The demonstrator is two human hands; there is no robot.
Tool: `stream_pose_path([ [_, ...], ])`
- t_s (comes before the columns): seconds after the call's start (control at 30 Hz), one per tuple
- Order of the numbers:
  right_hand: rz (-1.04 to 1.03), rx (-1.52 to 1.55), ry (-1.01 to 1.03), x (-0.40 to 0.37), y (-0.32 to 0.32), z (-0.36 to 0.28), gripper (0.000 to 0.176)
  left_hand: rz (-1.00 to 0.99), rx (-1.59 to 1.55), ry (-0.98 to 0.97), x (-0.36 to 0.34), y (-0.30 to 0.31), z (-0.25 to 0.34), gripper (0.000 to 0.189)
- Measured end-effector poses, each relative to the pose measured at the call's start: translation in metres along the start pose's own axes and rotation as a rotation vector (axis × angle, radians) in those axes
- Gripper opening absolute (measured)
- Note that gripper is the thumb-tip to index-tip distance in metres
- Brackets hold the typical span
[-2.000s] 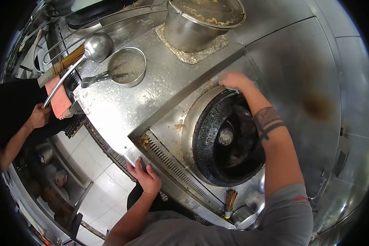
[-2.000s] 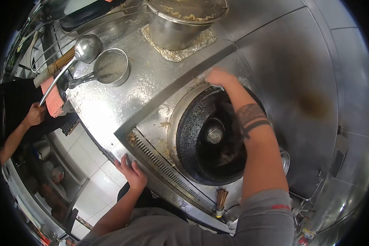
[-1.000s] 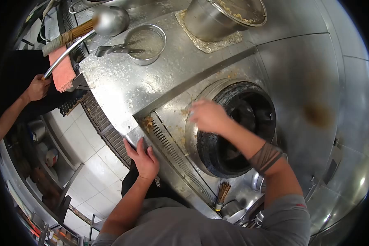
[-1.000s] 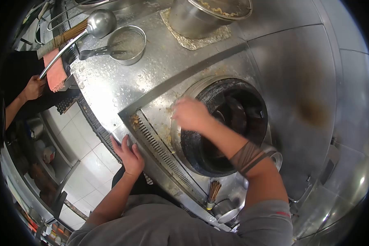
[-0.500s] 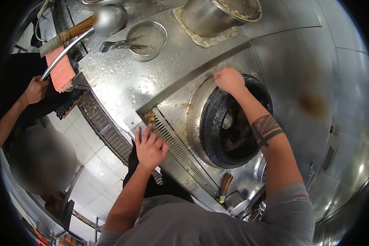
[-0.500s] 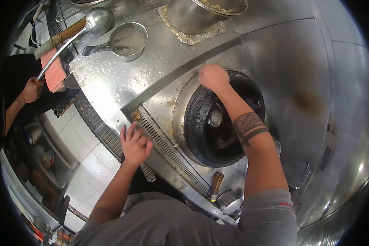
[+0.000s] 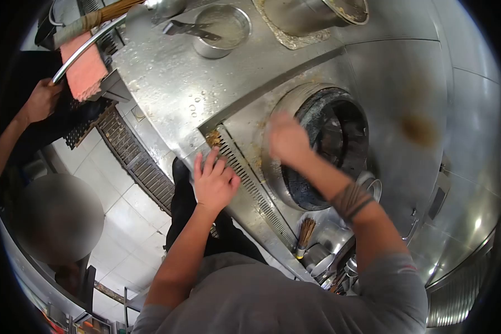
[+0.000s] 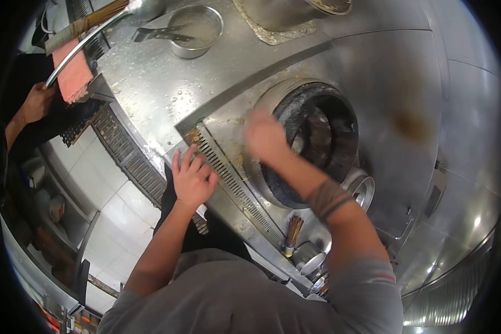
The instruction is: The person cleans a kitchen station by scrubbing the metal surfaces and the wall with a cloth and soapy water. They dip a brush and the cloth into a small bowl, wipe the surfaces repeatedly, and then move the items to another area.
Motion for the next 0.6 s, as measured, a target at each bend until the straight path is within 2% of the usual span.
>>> stream_pose_path([
  [0.03, -0.099, 0.114, -0.015, -0.031, -0.003, -0.025, 0.022, -0.009, -0.002, -0.014, -0.002, 0.0, -0.002, 0.008],
  [0.1, -0.062, -0.012, 0.547, -0.081, -0.015, -0.052, 0.027, -0.004, 0.0, -0.02, -0.003, 0.001, -0.002, 0.008],
  [0.13, -0.06, -0.008, 0.544, -0.081, -0.018, -0.049, 0.027, 0.005, -0.005, -0.026, -0.002, 0.002, -0.002, 0.009],
  [0.2, -0.153, 0.063, 0.23, -0.054, -0.022, -0.033, 0.029, 0.019, -0.015, -0.032, -0.003, 0.002, -0.003, 0.009],
  [0.23, -0.287, -0.056, 0.054, -0.013, -0.004, -0.027, 0.026, 0.006, -0.017, -0.031, -0.004, 0.002, -0.003, 0.009],
  [0.27, -0.114, -0.048, 0.094, 0.02, -0.001, -0.007, 0.023, 0.012, -0.014, -0.035, -0.003, 0.003, -0.003, 0.009],
  [0.3, 0.093, 0.001, -0.039, 0.061, -0.004, 0.012, 0.022, 0.022, -0.011, -0.041, -0.005, 0.003, -0.002, 0.009],
  [0.4, 0.055, 0.019, -0.079, 0.06, -0.013, 0.025, 0.015, 0.029, -0.023, -0.063, -0.005, 0.005, -0.002, 0.009],
  [0.43, -0.097, -0.054, -0.048, 0.03, -0.014, 0.003, 0.017, 0.033, -0.027, -0.059, -0.005, 0.005, -0.002, 0.009],
  [0.47, -0.001, 0.061, 0.21, -0.056, -0.031, -0.04, 0.018, 0.017, -0.038, -0.045, -0.005, 0.008, 0.0, 0.009],
  [0.5, -0.368, 0.038, 0.171, -0.09, -0.042, -0.062, 0.019, -0.004, -0.043, -0.041, -0.005, 0.008, -0.001, 0.009],
  [0.57, -0.321, 0.135, 0.421, -0.105, -0.036, -0.06, 0.017, 0.008, -0.033, -0.053, -0.006, 0.005, -0.003, 0.009],
  [0.6, -0.213, 0.107, 0.4, -0.092, -0.033, -0.058, 0.017, 0.012, -0.021, -0.058, -0.009, 0.001, -0.004, 0.009],
])
Point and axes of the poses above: each hand's wrist, its own x-axis towards the middle knuckle, its own y-axis out of the back of the hand, z = x × y, the point moved 2 cm from there along x, towards the middle knuckle, and after that the axes turned 6 degrees about -y, right-handed, at the moved point
